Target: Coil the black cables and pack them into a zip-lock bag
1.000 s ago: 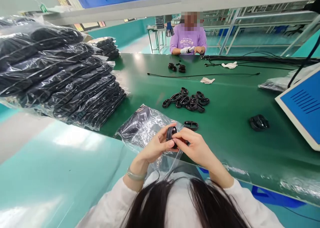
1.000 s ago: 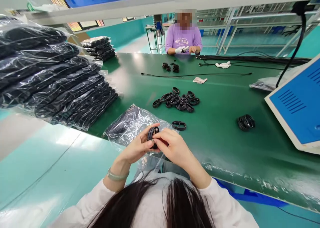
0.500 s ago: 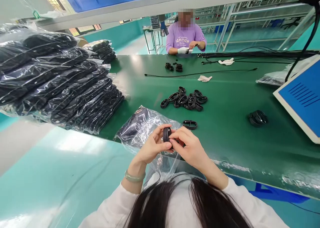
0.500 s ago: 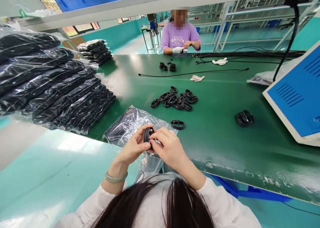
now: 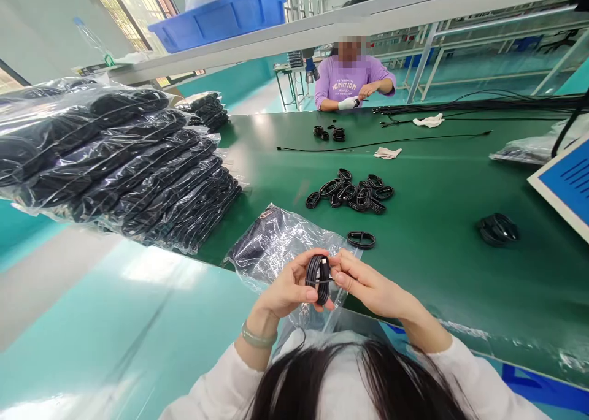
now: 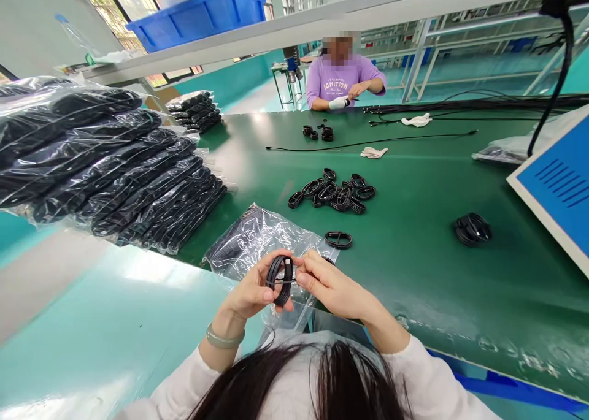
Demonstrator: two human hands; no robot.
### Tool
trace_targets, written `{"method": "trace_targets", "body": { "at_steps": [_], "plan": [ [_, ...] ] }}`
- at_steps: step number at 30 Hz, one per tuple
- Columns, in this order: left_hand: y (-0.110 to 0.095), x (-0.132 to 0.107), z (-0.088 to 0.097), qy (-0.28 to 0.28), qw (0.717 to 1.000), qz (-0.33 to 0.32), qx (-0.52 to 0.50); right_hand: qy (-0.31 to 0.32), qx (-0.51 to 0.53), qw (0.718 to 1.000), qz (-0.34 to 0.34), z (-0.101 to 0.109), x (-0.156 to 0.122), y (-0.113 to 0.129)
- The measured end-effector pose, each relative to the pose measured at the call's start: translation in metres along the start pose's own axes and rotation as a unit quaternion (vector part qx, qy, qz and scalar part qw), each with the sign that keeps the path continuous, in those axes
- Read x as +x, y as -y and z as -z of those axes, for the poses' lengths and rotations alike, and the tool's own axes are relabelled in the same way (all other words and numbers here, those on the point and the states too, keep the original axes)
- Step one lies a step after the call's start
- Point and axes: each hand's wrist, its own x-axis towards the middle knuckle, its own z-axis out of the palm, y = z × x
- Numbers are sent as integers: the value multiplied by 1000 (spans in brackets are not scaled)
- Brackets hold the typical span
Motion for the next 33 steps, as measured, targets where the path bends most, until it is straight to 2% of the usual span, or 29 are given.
{"method": "trace_targets", "body": {
  "at_steps": [7,12,15,17,19,21,22,25,26,28,31,33],
  "plan": [
    [12,6,2,26,998,-32,-48,-18,103,994,26,-13,7,-10],
    [16,6,3,50,996,-44,-56,-30,191,981,-15,-20,5,-11],
    [10,5,0,57,996,-54,-46,-41,243,968,-41,-22,6,-9],
    [2,3,-6,36,998,-54,-6,-79,272,956,-71,-24,7,-6],
    [-7,1,-16,-9,996,-42,77,-151,271,946,-96,-26,6,-2],
    [-14,-1,-27,-79,976,-34,202,-221,239,940,-101,-30,3,3],
    [-16,-1,-33,-117,955,-39,271,-238,220,941,-96,-32,1,5],
    [-15,0,-46,-204,877,-72,428,-223,188,952,-91,-34,-2,10],
    [-15,0,-47,-215,865,-79,447,-215,190,953,-96,-34,-2,10],
    [-14,-1,-46,-214,875,-79,428,-213,205,948,-116,-32,-2,9],
    [-15,-3,-38,-171,936,-45,303,-211,230,941,-130,-26,-1,7],
    [-17,-4,-31,-135,967,-11,215,-199,242,942,-118,-24,-2,6]
  ]
}}
